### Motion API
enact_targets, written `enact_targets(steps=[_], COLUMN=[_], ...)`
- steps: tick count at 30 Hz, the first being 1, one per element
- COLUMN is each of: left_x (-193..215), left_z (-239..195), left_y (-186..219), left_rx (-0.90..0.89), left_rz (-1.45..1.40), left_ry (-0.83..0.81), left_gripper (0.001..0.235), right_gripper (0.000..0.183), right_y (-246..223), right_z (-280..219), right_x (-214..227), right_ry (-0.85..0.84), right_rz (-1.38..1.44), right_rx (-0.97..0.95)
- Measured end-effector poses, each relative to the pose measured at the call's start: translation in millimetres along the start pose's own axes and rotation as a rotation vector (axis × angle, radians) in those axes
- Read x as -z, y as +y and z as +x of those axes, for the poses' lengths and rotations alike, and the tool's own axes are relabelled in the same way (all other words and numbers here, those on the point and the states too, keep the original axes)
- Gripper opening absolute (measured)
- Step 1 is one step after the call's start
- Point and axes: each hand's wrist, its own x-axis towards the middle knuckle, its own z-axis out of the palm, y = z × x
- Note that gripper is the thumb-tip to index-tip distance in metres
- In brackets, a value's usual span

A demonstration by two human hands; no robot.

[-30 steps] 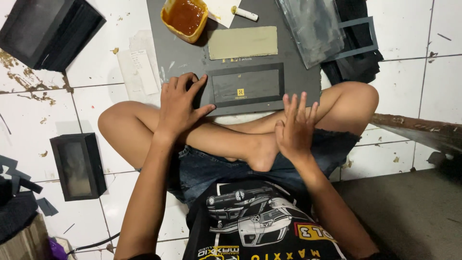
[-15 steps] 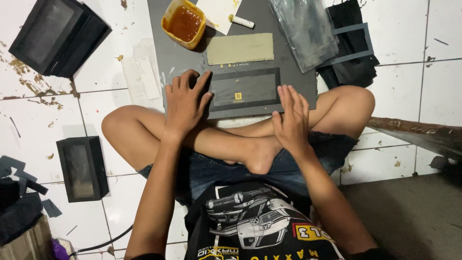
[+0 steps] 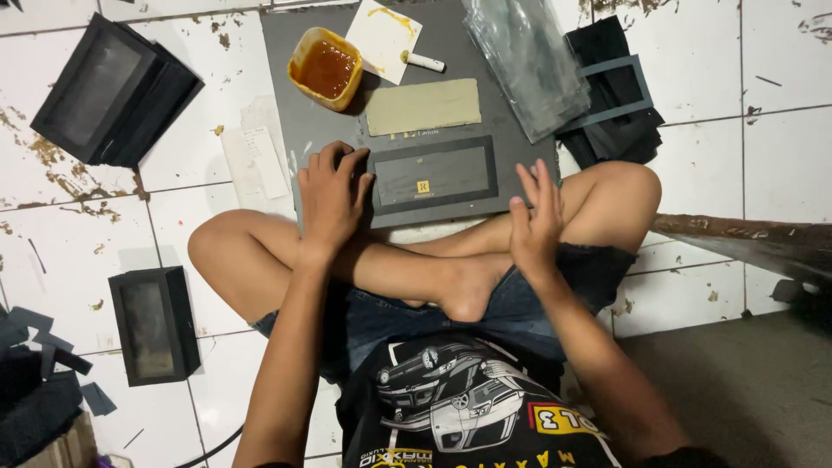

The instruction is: The person sits cross-legged on the floor with a dark board on their lap and assembles black picture frames. They fit a frame border onto a backing, dip a small roller applicator into a container of amber glue, and roll the glue along the frame edges, then press the frame together and set finished frames aside on the floor.

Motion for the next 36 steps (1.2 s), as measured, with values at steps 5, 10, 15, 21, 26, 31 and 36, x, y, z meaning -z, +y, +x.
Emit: enact_targets(steps=[5,10,15,21,26,31,36], left_x=[-3,52,84,79,51,52,46], left_z=[13,6,-12,-27,-51,-64,-71], left_y=[4,58,95,76,38,26,18], left_rx=[0.079,0.034,-0.240,-0.298,-0.270,-0.173,0.068], left_rz=[-0.230,-0.542,-0.436,-0.477,-0.394,-0.316,-0.207], left_ry=[-0.008,0.017,0.201,0.431,0.296,0.077,0.093], left_gripper=[0.019,0.008,0.007,0.009,0.011,0.049,0.033], right_gripper=[0.060,0.051,0.036,0.035,0.031,0.029,0.029], right_y=[-11,-3,36,41,47,25,10], right_z=[-6,-2,5,16,9,5,5], right_x=[-5,-2,9,16,10,1,-11], right_ry=[0.142,0.217,0.351,0.432,0.412,0.370,0.240], right_rz=[-0.094,-0.122,0.290,0.445,0.379,0.225,-0.108], right_rx=[-0.046,-0.142,-0.355,-0.449,-0.406,-0.272,-0.075])
